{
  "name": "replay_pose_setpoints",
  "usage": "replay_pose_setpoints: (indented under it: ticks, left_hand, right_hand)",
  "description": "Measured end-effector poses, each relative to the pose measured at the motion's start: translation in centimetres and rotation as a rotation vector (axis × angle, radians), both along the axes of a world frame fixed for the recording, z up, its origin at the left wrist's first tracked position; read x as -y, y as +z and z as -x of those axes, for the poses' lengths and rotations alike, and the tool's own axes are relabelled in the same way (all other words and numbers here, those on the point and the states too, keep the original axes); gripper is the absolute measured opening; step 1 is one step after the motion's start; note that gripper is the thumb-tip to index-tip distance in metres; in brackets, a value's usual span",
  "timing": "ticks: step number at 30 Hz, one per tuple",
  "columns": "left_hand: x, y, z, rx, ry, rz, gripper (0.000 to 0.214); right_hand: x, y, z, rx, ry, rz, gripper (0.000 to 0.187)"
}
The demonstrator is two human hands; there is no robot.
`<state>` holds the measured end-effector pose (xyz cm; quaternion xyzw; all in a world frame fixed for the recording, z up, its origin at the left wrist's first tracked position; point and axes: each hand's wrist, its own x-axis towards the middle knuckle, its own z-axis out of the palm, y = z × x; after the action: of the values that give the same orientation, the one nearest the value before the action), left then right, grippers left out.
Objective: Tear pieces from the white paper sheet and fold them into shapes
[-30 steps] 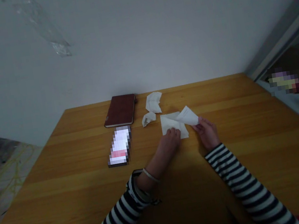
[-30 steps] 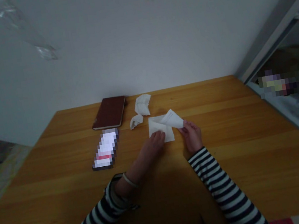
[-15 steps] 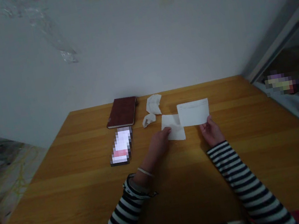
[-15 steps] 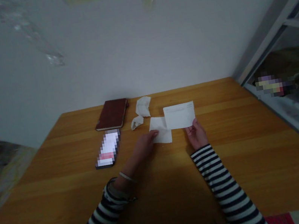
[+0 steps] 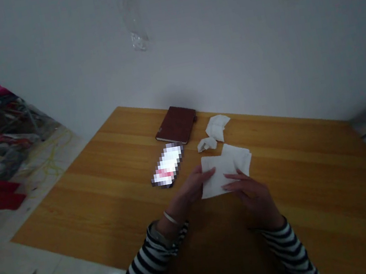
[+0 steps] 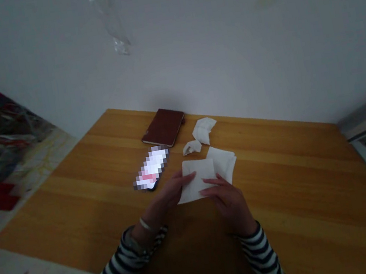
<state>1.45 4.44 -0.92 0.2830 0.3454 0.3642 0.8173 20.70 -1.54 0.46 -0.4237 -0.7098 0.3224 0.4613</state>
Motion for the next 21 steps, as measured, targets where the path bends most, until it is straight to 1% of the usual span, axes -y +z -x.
replay_pose_setpoints:
  ticks: [1,3,5,8,11,12,13,15,17,19,20,21]
  left_hand:
    - [0.0,-0.3,0.4,0.012,0.017,0.018,0.044]
    - [-0.1,-0.7,1.0,0.040,0.040,0.054,0.039]
    - [-0.1,-1.0,1.4,0.046,0.024,0.097,0.036]
    - [-0.3,-1.4,1.6,0.022,-0.004,0.152,0.034]
    - [-0.5,-1.8,1.6,0.036,0.037,0.161,0.033]
    - [-0.5,-2.0,1.6,0.048,0.055,0.159,0.032]
    - [-0.5,-2.2,1.5,0.061,0.069,0.157,0.032]
    - [-0.5,-2.5,1.5,0.082,0.068,0.157,0.031]
    - [-0.4,-2.6,1.6,0.096,0.052,0.156,0.029]
    - [-0.3,-2.5,1.6,0.105,0.044,0.149,0.028]
    - [-0.3,-2.3,1.6,0.109,0.046,0.143,0.029]
    - [-0.3,-2.2,1.6,0.115,0.047,0.136,0.029]
  right_hand:
    - [-0.3,-0.1,0.3,-0.013,-0.011,0.006,0.023]
    - [-1.0,-0.7,0.7,-0.038,-0.084,0.000,0.027]
    - [-1.5,-1.5,0.9,-0.035,-0.169,-0.006,0.031]
    - [-1.6,-2.7,0.7,0.000,-0.194,0.045,0.028]
    - [-1.3,-3.5,0.5,0.015,-0.272,0.057,0.024]
    - [-1.2,-3.7,0.4,0.003,-0.278,0.068,0.024]
    - [-1.2,-3.9,0.4,-0.019,-0.254,0.094,0.024]
    - [-1.2,-4.1,0.5,-0.083,-0.149,0.182,0.025]
    - [-1.2,-4.2,0.8,-0.142,-0.094,0.253,0.021]
    - [-1.3,-4.4,1.4,-0.179,-0.137,0.272,0.012]
    - [-1.3,-4.4,1.7,-0.192,-0.178,0.271,0.007]
    - [-1.3,-4.5,2.0,-0.221,-0.235,0.273,0.006]
